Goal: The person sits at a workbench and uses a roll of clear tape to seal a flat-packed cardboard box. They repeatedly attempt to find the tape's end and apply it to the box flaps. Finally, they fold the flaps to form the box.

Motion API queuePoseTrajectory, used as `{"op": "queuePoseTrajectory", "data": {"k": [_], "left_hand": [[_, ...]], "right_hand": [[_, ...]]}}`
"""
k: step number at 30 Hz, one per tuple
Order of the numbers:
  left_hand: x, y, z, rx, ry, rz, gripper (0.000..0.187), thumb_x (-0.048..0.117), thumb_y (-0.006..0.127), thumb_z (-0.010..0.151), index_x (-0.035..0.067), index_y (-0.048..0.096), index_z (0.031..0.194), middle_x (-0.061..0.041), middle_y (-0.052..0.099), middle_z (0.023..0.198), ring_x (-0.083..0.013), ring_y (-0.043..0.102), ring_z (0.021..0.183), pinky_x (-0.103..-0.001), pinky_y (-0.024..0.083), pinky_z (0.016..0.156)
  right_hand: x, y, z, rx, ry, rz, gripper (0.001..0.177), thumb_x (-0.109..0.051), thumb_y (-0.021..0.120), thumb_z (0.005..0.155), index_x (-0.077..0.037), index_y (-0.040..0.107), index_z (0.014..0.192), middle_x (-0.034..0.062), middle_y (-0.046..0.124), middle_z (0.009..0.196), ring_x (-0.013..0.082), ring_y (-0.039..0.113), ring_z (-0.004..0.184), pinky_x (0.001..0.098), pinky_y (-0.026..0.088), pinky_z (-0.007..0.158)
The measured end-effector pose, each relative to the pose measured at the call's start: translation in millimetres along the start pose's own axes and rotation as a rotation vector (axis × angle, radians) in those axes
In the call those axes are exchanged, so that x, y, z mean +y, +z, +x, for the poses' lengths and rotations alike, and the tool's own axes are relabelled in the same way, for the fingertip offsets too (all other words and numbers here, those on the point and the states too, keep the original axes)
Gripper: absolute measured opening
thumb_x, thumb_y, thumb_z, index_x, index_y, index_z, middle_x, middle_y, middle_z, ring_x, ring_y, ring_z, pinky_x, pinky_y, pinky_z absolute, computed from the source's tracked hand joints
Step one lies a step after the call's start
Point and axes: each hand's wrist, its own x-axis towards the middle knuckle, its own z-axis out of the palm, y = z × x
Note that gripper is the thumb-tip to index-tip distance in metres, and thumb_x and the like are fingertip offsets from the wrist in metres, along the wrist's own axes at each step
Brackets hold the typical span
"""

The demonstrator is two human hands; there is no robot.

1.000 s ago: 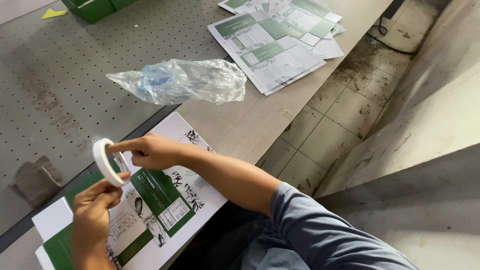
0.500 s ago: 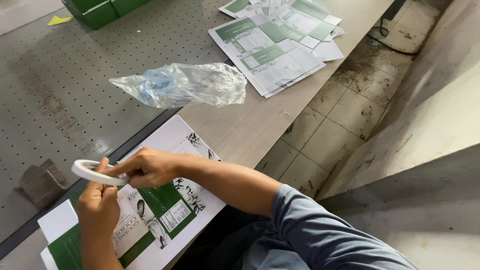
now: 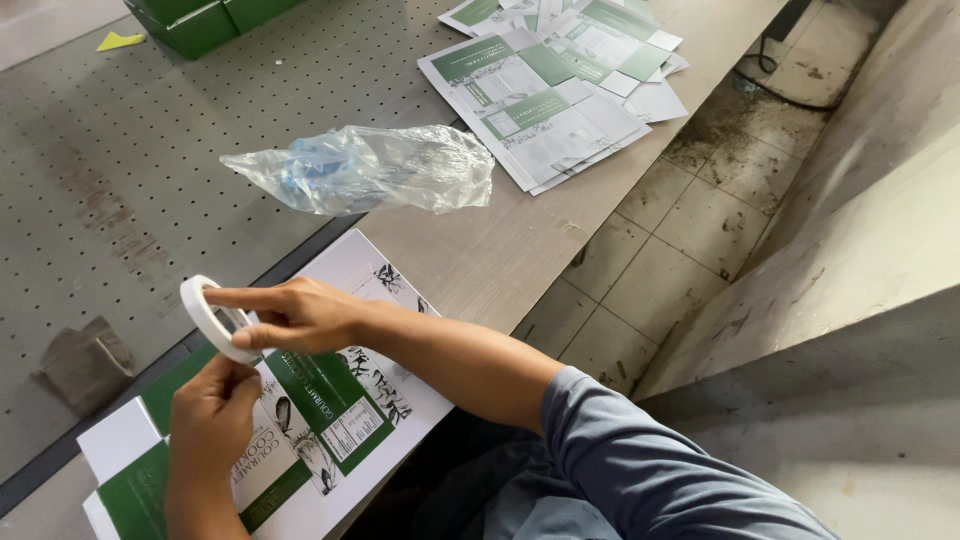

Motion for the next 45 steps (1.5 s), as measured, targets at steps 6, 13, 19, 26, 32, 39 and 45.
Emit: {"op": "queuePoseTrajectory", "data": {"k": [6,13,19,26,32,39,45], "left_hand": [[-9,-11,-9,-0.007,0.145,-0.392,0.049,-0.007,0.054,0.09,-0.001,0.067,0.137,-0.014,0.072,0.097,-0.0201,0.056,0.083,-0.028,0.046,0.086],[-48,-16,8,0.224,0.204,-0.571,0.067,-0.008,0.054,0.081,0.003,0.06,0.147,-0.012,0.064,0.116,-0.0232,0.059,0.101,-0.029,0.048,0.086],[8,-17,-3,0.291,-0.062,-0.149,0.063,0.004,0.054,0.089,0.011,0.061,0.152,-0.003,0.063,0.081,-0.0095,0.027,0.05,-0.026,0.022,0.044],[-56,-3,21,0.202,0.197,0.218,0.03,0.034,0.071,0.094,0.007,0.066,0.105,-0.007,0.061,0.091,-0.0199,0.054,0.076,-0.038,0.043,0.066],[-41,4,18,0.207,0.341,0.048,0.026,-0.001,0.073,0.071,0.007,0.079,0.095,-0.017,0.058,0.068,-0.0263,0.059,0.066,-0.036,0.046,0.057],[-37,-7,6,-0.015,0.271,-0.438,0.037,0.0,0.074,0.072,0.001,0.079,0.108,0.006,0.055,0.065,-0.003,0.046,0.063,-0.022,0.041,0.053],[-55,-11,19,0.129,0.311,-0.569,0.072,-0.002,0.058,0.077,0.007,0.057,0.149,0.004,0.048,0.071,-0.0032,0.046,0.067,-0.019,0.039,0.062]], "right_hand": [[-1,-5,1,-0.166,0.046,-0.023,0.06,-0.067,0.016,0.105,-0.046,0.037,0.157,0.0025,0.056,0.069,0.0137,0.043,0.057,0.0308,0.045,0.067],[8,14,2,-0.136,-0.175,-0.118,0.04,-0.026,0.059,0.104,-0.045,0.059,0.14,-0.0072,0.059,0.065,0.0102,0.05,0.056,0.0287,0.047,0.063],[-9,8,-1,-0.075,-0.356,0.056,0.034,-0.01,0.058,0.087,-0.019,0.071,0.118,-0.0009,0.074,0.093,0.0145,0.067,0.068,0.0327,0.054,0.065],[3,13,-1,-0.046,-0.362,0.099,0.056,-0.004,0.049,0.091,-0.029,0.057,0.141,0.0036,0.075,0.123,0.0183,0.076,0.093,0.0336,0.059,0.081],[9,12,0,0.049,-0.247,0.257,0.065,-0.005,0.053,0.093,-0.025,0.052,0.155,0.014,0.07,0.12,0.0301,0.075,0.109,0.0432,0.063,0.084],[-44,-13,-3,0.0,-0.087,-0.117,0.061,-0.012,0.049,0.096,-0.025,0.045,0.155,0.0254,0.072,0.105,0.0549,0.066,0.097,0.0618,0.053,0.082],[-18,4,5,-0.081,-0.163,-0.124,0.045,-0.017,0.062,0.091,-0.023,0.065,0.136,0.0152,0.066,0.075,0.0459,0.068,0.075,0.0558,0.054,0.071]]}}
